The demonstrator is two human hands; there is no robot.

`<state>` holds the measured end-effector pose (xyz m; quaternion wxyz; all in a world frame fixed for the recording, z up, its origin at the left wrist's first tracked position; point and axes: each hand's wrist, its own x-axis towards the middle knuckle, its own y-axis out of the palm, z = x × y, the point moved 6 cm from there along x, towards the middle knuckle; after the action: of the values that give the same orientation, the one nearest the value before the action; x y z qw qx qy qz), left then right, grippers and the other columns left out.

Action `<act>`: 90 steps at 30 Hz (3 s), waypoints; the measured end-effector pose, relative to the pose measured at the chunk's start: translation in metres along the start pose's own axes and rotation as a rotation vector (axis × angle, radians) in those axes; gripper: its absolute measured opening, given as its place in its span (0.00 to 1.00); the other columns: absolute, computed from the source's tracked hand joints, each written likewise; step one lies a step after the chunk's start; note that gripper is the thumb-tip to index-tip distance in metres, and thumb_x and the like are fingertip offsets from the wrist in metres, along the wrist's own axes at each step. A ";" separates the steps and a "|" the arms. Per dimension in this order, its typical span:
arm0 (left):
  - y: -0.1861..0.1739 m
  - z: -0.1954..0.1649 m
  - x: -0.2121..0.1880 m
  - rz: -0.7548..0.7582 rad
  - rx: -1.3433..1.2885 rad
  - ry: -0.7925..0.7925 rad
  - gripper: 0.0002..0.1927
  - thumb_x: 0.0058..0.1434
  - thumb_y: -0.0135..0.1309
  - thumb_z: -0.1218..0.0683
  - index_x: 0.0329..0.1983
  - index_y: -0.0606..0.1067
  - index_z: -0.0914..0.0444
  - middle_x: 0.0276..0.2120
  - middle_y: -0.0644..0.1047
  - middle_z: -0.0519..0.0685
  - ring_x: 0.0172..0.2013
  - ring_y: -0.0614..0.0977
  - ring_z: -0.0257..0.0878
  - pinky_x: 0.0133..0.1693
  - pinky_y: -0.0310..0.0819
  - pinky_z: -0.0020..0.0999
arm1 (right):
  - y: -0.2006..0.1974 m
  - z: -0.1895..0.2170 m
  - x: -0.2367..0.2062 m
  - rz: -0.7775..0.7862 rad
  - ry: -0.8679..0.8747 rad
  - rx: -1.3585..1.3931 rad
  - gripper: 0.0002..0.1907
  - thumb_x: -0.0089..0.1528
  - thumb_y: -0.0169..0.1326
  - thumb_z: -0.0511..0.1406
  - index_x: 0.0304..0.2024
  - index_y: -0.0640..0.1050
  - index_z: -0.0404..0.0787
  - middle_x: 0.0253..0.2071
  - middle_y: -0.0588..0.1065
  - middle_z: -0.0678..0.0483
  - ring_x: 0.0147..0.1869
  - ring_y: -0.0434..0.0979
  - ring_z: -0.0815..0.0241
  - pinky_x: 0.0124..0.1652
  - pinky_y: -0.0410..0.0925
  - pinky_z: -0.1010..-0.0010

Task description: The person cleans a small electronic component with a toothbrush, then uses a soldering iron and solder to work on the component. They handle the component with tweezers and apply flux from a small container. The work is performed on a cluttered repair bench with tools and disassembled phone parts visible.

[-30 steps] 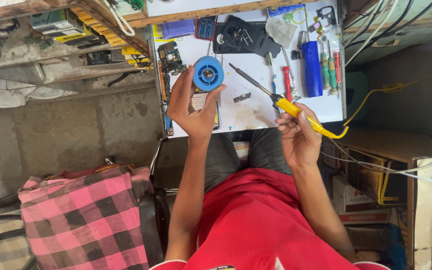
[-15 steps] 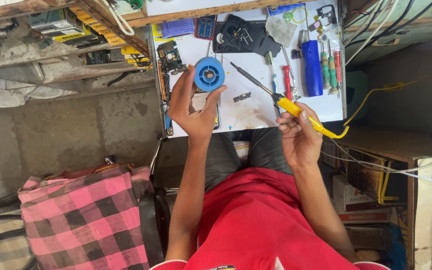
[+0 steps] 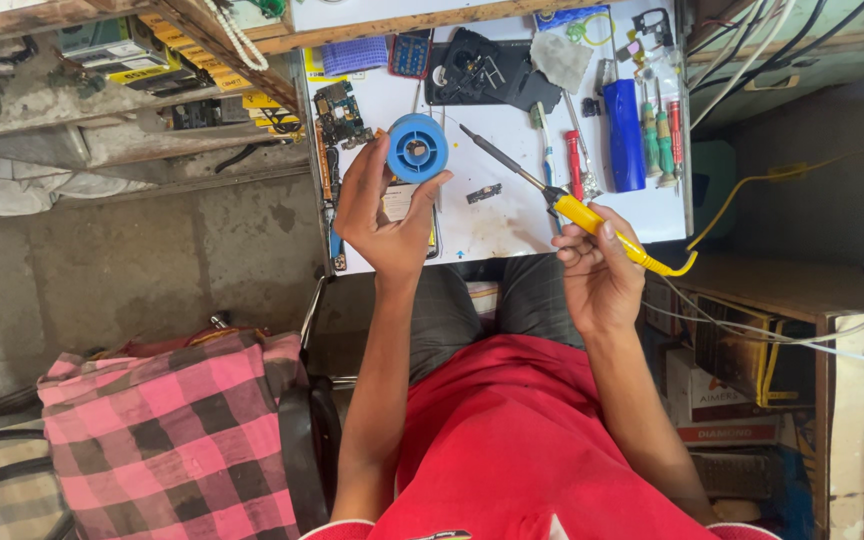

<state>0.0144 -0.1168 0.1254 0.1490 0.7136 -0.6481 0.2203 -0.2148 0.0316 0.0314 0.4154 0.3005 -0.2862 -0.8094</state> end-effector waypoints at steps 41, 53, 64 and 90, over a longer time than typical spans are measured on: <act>-0.005 0.062 -0.007 -0.088 -0.529 -0.418 0.31 0.56 0.66 0.74 0.64 0.73 0.72 0.55 0.78 0.55 0.57 0.80 0.41 0.63 0.79 0.45 | 0.007 0.009 -0.009 0.065 -0.122 -0.176 0.20 0.71 0.53 0.32 0.63 0.72 0.25 0.47 0.78 0.34 0.48 0.83 0.43 0.48 0.78 0.61; -0.005 0.048 -0.004 -0.037 -0.464 -0.314 0.32 0.58 0.66 0.74 0.65 0.73 0.70 0.59 0.72 0.51 0.61 0.78 0.41 0.66 0.78 0.43 | 0.020 0.011 -0.018 0.178 -0.175 -0.331 0.18 0.71 0.55 0.31 0.62 0.74 0.28 0.52 0.78 0.35 0.54 0.82 0.42 0.49 0.78 0.59; -0.003 0.046 -0.002 -0.014 -0.470 -0.311 0.32 0.58 0.67 0.73 0.65 0.73 0.69 0.61 0.71 0.51 0.62 0.77 0.42 0.66 0.76 0.45 | 0.026 0.013 -0.019 0.210 -0.199 -0.365 0.17 0.71 0.56 0.31 0.62 0.75 0.30 0.53 0.77 0.35 0.55 0.82 0.42 0.49 0.78 0.59; -0.001 0.042 -0.002 0.006 -0.452 -0.314 0.33 0.57 0.67 0.74 0.65 0.73 0.68 0.61 0.71 0.50 0.62 0.77 0.41 0.65 0.74 0.45 | 0.023 0.013 -0.018 0.199 -0.193 -0.344 0.18 0.71 0.56 0.31 0.62 0.74 0.29 0.53 0.77 0.34 0.54 0.82 0.42 0.49 0.78 0.58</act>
<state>0.0204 -0.1357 0.0879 0.2014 0.6858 -0.6981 -0.0428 -0.2043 0.0385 0.0604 0.5091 0.1168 -0.2104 -0.8264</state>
